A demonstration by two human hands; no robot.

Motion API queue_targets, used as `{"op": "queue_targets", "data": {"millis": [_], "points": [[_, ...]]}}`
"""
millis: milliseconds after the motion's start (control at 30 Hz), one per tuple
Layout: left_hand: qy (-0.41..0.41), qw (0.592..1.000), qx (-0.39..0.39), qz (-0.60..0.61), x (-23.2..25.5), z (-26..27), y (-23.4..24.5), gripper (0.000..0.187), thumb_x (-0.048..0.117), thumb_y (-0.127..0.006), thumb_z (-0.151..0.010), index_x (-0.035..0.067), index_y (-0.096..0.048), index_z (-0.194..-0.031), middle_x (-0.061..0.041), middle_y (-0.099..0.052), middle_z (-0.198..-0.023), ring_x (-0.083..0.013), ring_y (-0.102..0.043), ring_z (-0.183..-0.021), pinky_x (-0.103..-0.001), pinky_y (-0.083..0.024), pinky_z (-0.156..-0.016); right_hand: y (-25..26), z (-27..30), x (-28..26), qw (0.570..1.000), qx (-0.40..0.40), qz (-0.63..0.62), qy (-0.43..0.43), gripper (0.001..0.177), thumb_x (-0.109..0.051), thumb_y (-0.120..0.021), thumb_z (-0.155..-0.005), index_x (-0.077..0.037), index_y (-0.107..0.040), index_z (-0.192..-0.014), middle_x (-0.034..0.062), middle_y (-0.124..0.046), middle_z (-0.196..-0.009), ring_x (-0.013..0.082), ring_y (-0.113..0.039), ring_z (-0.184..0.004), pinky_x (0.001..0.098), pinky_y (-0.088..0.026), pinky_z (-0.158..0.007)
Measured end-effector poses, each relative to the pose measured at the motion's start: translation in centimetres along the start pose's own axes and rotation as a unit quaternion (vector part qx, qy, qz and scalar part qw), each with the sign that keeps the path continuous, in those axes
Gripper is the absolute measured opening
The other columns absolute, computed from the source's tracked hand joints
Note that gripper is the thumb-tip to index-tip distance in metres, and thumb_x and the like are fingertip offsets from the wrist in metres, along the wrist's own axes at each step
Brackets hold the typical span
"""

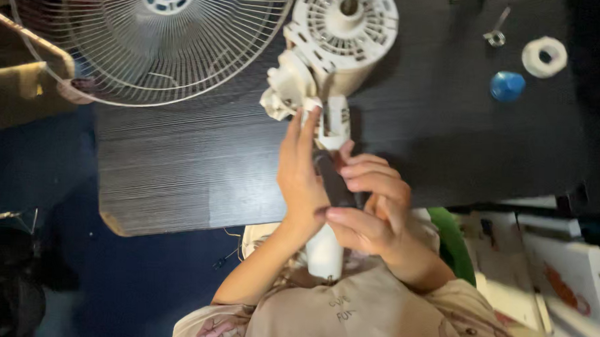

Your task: The person disassembles a standing electric fan on a table. They remove the front grille, unscrew and remove the fan blades, detach the rear grille, and then use a screwdriver to remove screws from the fan's neck and base housing.

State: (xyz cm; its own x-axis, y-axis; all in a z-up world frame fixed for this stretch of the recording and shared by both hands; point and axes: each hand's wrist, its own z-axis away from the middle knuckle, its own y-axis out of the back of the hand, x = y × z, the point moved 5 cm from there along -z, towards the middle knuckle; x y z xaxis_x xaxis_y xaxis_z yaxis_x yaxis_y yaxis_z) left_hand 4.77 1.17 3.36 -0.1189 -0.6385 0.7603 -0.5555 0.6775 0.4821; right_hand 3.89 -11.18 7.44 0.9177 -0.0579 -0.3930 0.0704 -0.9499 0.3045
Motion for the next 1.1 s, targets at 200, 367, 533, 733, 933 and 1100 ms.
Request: {"op": "queue_targets", "data": {"millis": [200, 367, 533, 733, 933, 1100], "points": [[-0.035, 0.999, 0.003, 0.018, 0.0, 0.4, -0.1, 0.063, 0.012, -0.078, -0.097, 0.006, -0.049, -0.152, -0.019, -0.056, -0.153, -0.0382, -0.053, -0.147, -0.045, -0.046, -0.122, 0.6, -0.6, 0.0, 1.000, -0.017, -0.006, 0.006, 0.034, 0.005, -0.079, -0.085, -0.010, -0.070, -0.114, 0.0153, -0.056, -0.125, 0.0360, -0.062, -0.120, 0.0550, -0.057, -0.105], [-0.042, 0.993, 0.018, 0.106, 0.8, 0.6, 0.7, 0.062, 0.015, -0.079, -0.101, 0.004, -0.047, -0.152, -0.018, -0.057, -0.150, -0.0368, -0.054, -0.144, -0.043, -0.044, -0.122, 1.0, -2.0, -0.8, 0.999, -0.021, 0.007, 0.038, 0.035, 0.005, -0.075, -0.087, -0.007, -0.073, -0.120, 0.0191, -0.060, -0.132, 0.0380, -0.065, -0.124, 0.0481, -0.060, -0.106], [0.019, 0.978, -0.002, 0.210, 1.5, 1.0, 1.0, 0.062, 0.016, -0.077, -0.101, 0.004, -0.045, -0.153, -0.017, -0.059, -0.146, -0.0344, -0.056, -0.138, -0.042, -0.047, -0.119, 1.6, -1.7, -1.9, 0.998, -0.034, 0.036, 0.043, 0.033, -0.007, -0.083, -0.096, -0.011, -0.073, -0.126, 0.0153, -0.058, -0.139, 0.0311, -0.062, -0.130, 0.0419, -0.054, -0.111], [0.039, 0.962, -0.011, 0.269, 2.9, 1.0, 0.9, 0.062, 0.017, -0.075, -0.102, 0.004, -0.042, -0.153, -0.015, -0.061, -0.141, -0.0316, -0.059, -0.132, -0.040, -0.049, -0.116, 1.8, -0.9, -2.4, 0.996, -0.030, 0.077, 0.033, 0.028, -0.011, -0.082, -0.099, -0.015, -0.075, -0.126, 0.0121, -0.060, -0.137, 0.0264, -0.064, -0.127, 0.0419, -0.055, -0.113], [0.060, 0.956, -0.019, 0.287, 2.6, 0.8, 1.0, 0.063, 0.019, -0.073, -0.102, 0.004, -0.040, -0.153, -0.014, -0.063, -0.136, -0.0288, -0.061, -0.125, -0.039, -0.052, -0.112, 1.6, -1.2, -2.3, 0.997, -0.020, 0.065, 0.027, 0.028, -0.012, -0.080, -0.101, -0.014, -0.073, -0.128, 0.0119, -0.059, -0.138, 0.0258, -0.064, -0.126, 0.0411, -0.054, -0.114], [0.075, 0.950, -0.040, 0.301, 2.4, 1.1, 0.1, 0.063, 0.020, -0.071, -0.102, 0.004, -0.038, -0.153, -0.013, -0.064, -0.132, -0.0264, -0.064, -0.120, -0.037, -0.054, -0.109, 1.7, -0.9, -2.2, 0.998, -0.019, 0.060, 0.021, 0.029, -0.011, -0.083, -0.101, -0.015, -0.073, -0.128, 0.0120, -0.059, -0.136, 0.0263, -0.063, -0.125, 0.0410, -0.052, -0.113]]}}
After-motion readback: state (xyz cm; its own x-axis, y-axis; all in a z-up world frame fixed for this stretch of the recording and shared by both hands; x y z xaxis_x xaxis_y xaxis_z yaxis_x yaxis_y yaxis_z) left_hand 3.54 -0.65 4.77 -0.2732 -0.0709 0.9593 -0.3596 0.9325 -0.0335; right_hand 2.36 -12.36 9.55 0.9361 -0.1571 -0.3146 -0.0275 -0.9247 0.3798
